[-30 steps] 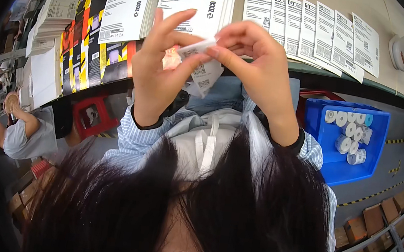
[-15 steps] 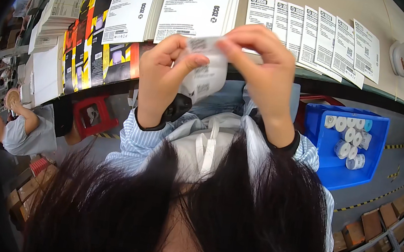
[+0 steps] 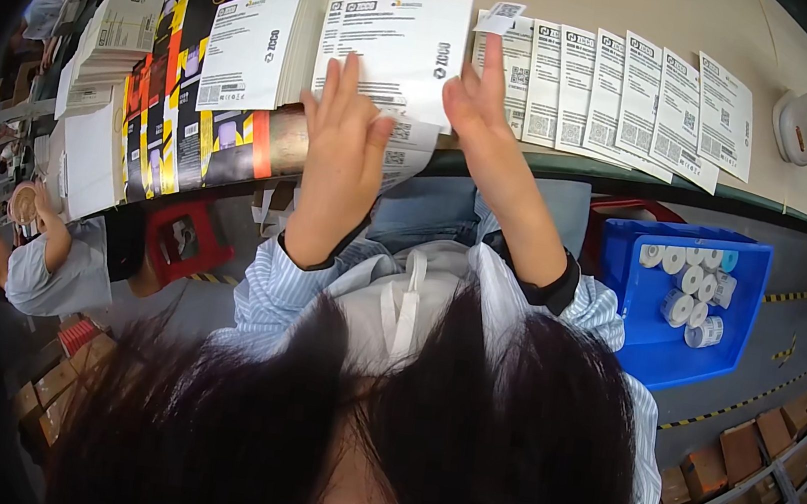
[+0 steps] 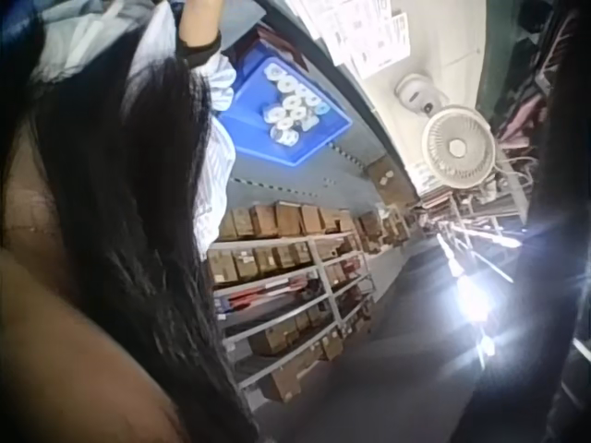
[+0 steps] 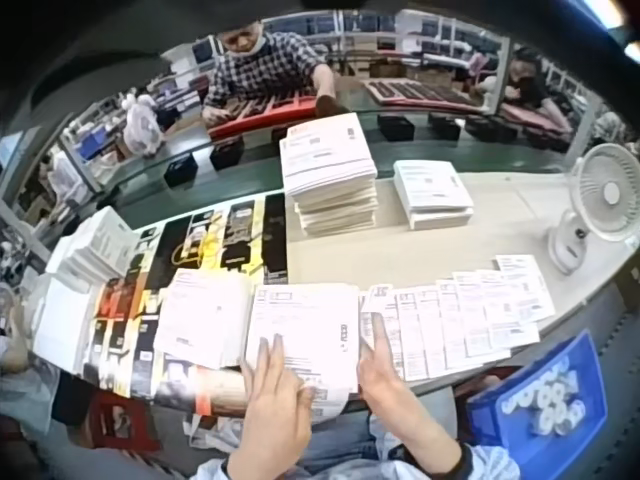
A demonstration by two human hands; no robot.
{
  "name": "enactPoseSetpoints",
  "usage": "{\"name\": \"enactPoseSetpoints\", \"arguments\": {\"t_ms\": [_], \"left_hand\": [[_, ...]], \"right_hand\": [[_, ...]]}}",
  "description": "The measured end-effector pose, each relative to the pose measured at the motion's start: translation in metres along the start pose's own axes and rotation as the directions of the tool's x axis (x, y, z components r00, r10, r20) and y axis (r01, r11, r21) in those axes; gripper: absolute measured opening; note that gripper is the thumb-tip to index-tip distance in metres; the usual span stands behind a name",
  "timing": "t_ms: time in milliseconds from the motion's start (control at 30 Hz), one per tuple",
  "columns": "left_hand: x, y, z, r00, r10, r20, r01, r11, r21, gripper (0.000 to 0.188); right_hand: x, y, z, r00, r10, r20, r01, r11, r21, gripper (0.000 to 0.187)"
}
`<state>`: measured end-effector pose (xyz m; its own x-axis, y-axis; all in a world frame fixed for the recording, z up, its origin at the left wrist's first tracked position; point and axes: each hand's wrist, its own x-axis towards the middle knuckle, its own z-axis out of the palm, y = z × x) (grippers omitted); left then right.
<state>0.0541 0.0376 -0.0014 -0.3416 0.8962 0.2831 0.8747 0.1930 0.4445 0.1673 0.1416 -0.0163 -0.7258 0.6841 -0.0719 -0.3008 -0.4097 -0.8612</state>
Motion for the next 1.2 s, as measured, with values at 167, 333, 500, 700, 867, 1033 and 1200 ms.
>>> {"name": "enactPoseSetpoints", "arguments": {"t_ms": [167, 333, 500, 700, 867, 1033, 1200], "left_hand": [[0.007, 0.02, 0.008, 1.0, -0.01, 0.002, 0.01, 0.999, 0.032, 0.02], [0.014, 0.034, 0.015, 1.0, 0.026, 0.006, -0.026, 0.999, -0.022, 0.018], [0.023, 0.048, 0.014, 0.992, 0.113, 0.057, -0.094, 0.961, -0.261, 0.017], [0.027, 0.033, 0.015, 0.981, 0.169, 0.1, -0.162, 0.984, -0.075, 0.011], [0.027, 0.023, 0.018, 0.965, 0.212, 0.154, -0.207, 0.977, -0.05, 0.01], [0.028, 0.025, 0.017, 0.963, 0.21, 0.168, -0.208, 0.978, -0.029, 0.009], [0.029, 0.023, 0.016, 0.959, 0.197, 0.203, -0.203, 0.979, 0.007, 0.011]], "right_hand": [[0.002, -0.005, -0.021, 0.98, -0.199, -0.012, 0.192, 0.959, -0.21, 0.07], [-0.007, -0.05, -0.044, 0.897, -0.329, -0.295, 0.196, 0.895, -0.402, 0.028], [-0.006, -0.061, -0.064, 0.858, -0.346, -0.378, 0.14, 0.868, -0.476, 0.016], [0.013, -0.064, -0.068, 0.927, -0.284, -0.245, 0.11, 0.83, -0.547, 0.016], [0.037, -0.043, -0.064, 0.942, -0.249, -0.223, 0.049, 0.764, -0.643, 0.015], [0.04, -0.031, -0.061, 0.934, -0.249, -0.255, 0.025, 0.76, -0.649, 0.014], [0.04, -0.026, -0.058, 0.92, -0.257, -0.295, 0.004, 0.761, -0.649, 0.014]]}}
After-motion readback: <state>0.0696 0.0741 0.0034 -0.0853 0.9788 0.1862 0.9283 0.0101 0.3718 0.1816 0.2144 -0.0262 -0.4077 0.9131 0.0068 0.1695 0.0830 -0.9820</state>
